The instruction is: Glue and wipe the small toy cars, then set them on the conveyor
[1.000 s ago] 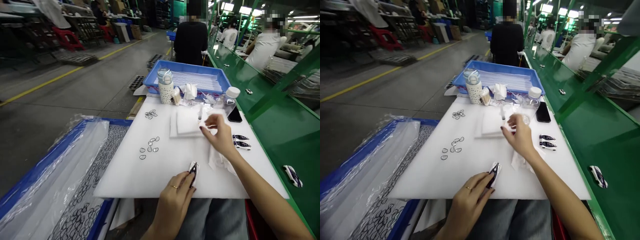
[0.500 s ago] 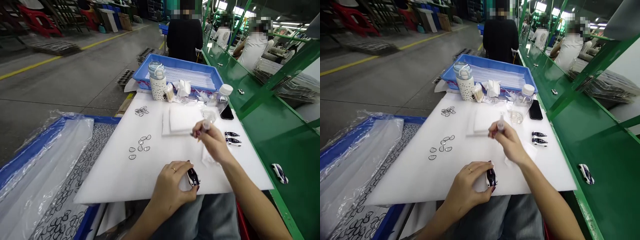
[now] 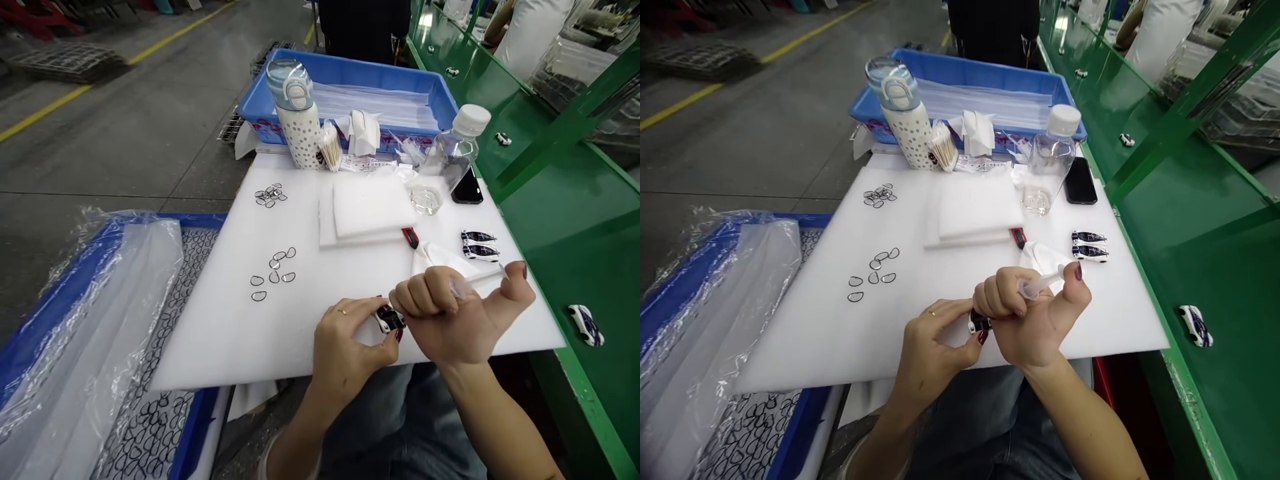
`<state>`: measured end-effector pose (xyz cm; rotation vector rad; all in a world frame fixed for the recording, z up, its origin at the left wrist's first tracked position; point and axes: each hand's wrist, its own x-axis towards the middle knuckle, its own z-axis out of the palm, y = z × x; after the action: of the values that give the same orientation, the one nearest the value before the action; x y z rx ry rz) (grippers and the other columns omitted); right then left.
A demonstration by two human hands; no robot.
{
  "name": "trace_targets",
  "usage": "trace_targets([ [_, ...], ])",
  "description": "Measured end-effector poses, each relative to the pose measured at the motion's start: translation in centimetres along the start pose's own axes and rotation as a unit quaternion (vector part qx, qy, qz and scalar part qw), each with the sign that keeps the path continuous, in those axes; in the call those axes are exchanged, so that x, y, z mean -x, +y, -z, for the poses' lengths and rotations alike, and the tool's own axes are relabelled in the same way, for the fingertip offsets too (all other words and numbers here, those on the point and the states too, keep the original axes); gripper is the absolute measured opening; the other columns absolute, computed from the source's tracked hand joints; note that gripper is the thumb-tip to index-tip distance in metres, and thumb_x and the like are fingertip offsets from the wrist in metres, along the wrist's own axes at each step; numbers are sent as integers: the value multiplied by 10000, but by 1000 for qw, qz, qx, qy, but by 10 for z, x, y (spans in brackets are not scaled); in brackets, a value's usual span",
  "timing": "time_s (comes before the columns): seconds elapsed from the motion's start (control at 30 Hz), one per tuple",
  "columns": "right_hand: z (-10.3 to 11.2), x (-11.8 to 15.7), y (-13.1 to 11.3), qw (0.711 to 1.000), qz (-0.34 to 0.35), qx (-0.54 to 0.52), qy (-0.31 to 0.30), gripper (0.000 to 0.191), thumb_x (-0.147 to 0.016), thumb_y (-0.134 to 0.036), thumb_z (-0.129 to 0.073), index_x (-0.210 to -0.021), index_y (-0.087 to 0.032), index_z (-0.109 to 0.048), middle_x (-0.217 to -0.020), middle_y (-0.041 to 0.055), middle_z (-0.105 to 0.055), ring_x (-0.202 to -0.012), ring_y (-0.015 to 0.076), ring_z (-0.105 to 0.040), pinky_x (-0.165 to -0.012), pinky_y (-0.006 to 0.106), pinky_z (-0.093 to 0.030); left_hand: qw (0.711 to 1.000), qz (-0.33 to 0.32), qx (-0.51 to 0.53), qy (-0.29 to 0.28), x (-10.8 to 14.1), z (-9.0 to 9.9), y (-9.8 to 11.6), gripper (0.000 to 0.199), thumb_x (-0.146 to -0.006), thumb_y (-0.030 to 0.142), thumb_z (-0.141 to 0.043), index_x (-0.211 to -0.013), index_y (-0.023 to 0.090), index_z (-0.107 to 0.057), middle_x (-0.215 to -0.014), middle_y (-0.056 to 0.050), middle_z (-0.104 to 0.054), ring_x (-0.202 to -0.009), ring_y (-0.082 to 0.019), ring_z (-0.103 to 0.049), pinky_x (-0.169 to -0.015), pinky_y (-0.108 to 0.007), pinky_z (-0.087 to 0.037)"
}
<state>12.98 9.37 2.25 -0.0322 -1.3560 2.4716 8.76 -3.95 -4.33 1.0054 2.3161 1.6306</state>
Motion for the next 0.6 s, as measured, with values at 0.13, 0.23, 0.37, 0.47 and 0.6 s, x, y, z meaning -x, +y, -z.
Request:
trace_targets([
  [0.13, 0, -1, 7, 1000, -4, -3, 0, 680, -765, -858, -254, -495, -234, -235, -430, -59, -112, -410, 102, -140, -431, 299, -188, 1000, -6, -3, 3, 0, 0, 0, 233, -726, 215, -607, -938, 206, -704, -951, -14, -733, -842, -237, -663, -766, -424, -529],
  [0.23, 0, -2, 8, 1000, -4, -3, 2, 681, -767, -855, -266, -496, -231, -229, -427, -58, -108, -412, 100, -135, -430, 298, -180, 1000, -2, -2, 3, 1, 1, 0, 234, -728, 219, -610, -943, 208, -702, -949, -8, -731, -844, -232, -659, -764, -418, -525],
  [0.37, -1, -3, 8, 1000, -5, -4, 2, 680, -776, -851, -265, -500, -230, -233, -432, -56, -113, -417, 100, -144, -435, 298, -185, 1000, -3, 1, 1, 1, 1, 0, 226, -728, 212, -615, -936, 209, -702, -938, -8, -732, -827, -230, -653, -757, -416, -519],
  [0.47, -2, -1, 10, 1000, 4, 6, 10, 681, -788, -847, -251, -505, -228, -237, -438, -54, -117, -416, 97, -137, -440, 297, -187, 1000, -2, -1, 3, 1, 1, 0, 227, -722, 201, -625, -935, 214, -702, -949, -14, -733, -834, -236, -655, -765, -419, -519],
  [0.6, -2, 3, 11, 999, 23, 26, 28, 675, -797, -834, -273, -506, -226, -243, -442, -50, -138, -422, 98, -152, -446, 298, -200, 1000, -5, -7, 0, 1, 1, 0, 233, -725, 200, -632, -946, 219, -702, -960, -14, -734, -845, -239, -661, -780, -422, -524],
])
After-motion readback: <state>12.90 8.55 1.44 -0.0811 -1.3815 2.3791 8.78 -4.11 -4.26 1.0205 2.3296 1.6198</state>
